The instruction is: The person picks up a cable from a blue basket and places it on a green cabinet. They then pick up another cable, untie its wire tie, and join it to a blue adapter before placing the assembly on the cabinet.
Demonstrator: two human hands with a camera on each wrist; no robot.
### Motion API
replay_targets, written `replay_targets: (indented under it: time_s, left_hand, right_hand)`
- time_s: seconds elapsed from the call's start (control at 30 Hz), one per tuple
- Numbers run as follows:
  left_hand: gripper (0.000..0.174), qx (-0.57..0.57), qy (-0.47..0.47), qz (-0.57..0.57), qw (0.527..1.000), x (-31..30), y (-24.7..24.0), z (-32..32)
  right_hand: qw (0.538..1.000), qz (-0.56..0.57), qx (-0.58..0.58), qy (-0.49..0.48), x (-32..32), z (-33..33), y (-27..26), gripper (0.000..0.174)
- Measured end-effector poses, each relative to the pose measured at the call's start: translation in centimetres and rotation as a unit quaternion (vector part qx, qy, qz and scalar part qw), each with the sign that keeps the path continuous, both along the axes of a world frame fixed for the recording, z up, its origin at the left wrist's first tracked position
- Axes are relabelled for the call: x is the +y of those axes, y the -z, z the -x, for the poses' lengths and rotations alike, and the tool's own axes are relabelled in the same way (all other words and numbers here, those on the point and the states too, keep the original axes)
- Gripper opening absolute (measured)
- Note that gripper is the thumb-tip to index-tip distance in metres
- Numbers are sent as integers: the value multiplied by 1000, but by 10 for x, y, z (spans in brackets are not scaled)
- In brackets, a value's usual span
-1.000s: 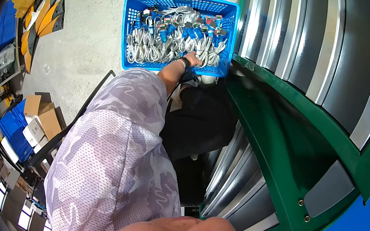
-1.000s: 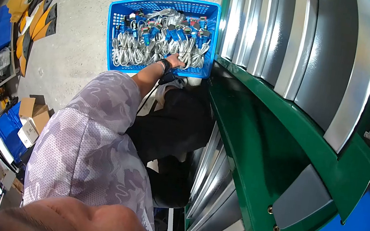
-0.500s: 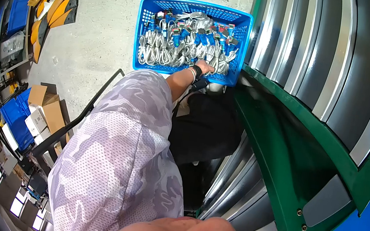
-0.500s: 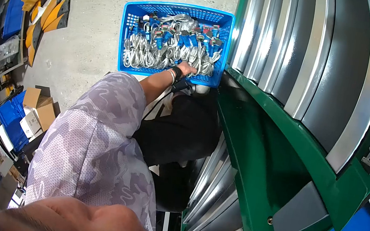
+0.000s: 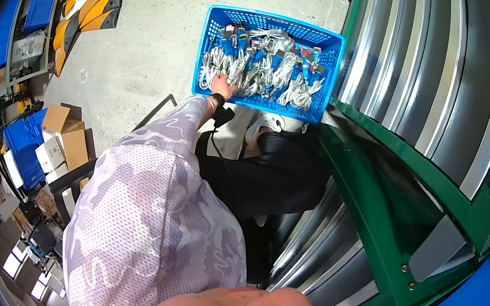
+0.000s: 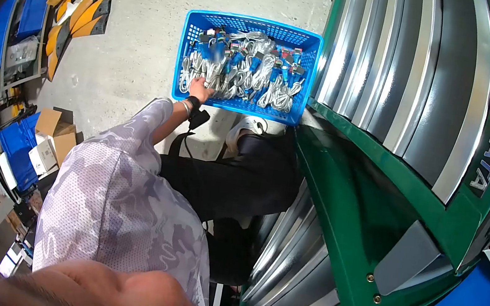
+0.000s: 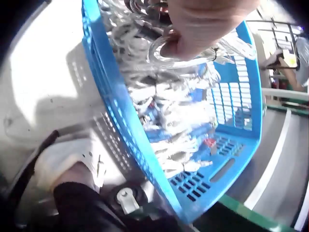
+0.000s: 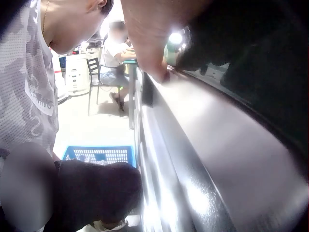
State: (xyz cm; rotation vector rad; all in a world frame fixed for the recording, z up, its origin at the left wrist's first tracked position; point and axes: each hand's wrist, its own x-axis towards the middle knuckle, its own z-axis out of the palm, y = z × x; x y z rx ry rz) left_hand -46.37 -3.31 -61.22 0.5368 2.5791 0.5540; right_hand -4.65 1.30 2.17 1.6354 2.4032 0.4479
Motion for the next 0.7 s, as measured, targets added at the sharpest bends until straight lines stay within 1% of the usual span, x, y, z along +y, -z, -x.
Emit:
replay_targets:
  time_s: [0.03, 0.07, 0.1, 0.13, 0.2, 0.27, 0.33, 0.37, 0.43, 0.47, 0.53, 0.57, 0.6, 0.67, 0.7]
  left_hand:
    - [52, -9, 25, 34, 999, -4, 12, 8]
    - [53, -18, 50, 67, 996, -1, 7, 16]
    - [63, -167, 32, 92, 981, 9, 4, 26]
    - [56, -173, 34, 46, 983, 14, -1, 24]
    - [61, -166, 3, 114, 979, 31, 10, 20]
    - [63, -177, -31, 137, 974, 39, 21, 15]
    - [65, -158, -82, 142, 974, 48, -5, 3]
    - [65, -158, -83, 140, 974, 45, -15, 0]
    - [66, -129, -126, 92, 979, 38, -33, 1]
    - [67, -141, -149, 138, 969, 35, -41, 8]
    - [74, -116, -158, 185, 963, 18, -49, 21]
    - [75, -72, -161, 178, 968, 9, -47, 25]
    - [75, -106, -156, 184, 965, 4, -44, 31]
    - [75, -98, -121, 270, 950, 12, -42, 32]
    - [75, -99, -121, 270, 950, 15, -41, 32]
  right_hand:
    - [1000, 1, 1, -1, -1, 0, 0, 91]
    - [1000, 2, 0, -1, -1, 1, -1, 92]
    - [1000, 4, -1, -1, -1, 1, -1, 92]
    - [1000, 3, -1, -3, -1, 2, -2, 92]
    - [1000, 5, 6, -3, -1, 3, -3, 93]
    - [1000, 4, 10, -10, -1, 1, -2, 94]
    - [1000, 4, 11, -18, -2, 2, -4, 94]
    - [1000, 9, 2, -5, -2, 4, -5, 94]
    - [1000, 12, -5, 7, -2, 4, -5, 95]
    - [1000, 11, 5, -8, -2, 0, -4, 95]
    - [1000, 7, 16, -25, -1, -3, -4, 94]
    - [1000, 8, 12, -25, -1, -3, -4, 94]
    - [1000, 9, 8, -24, -1, -3, -5, 94]
    - [1000, 10, 8, -21, -2, -1, -6, 94]
    - [1000, 13, 9, -18, -2, 0, -6, 94]
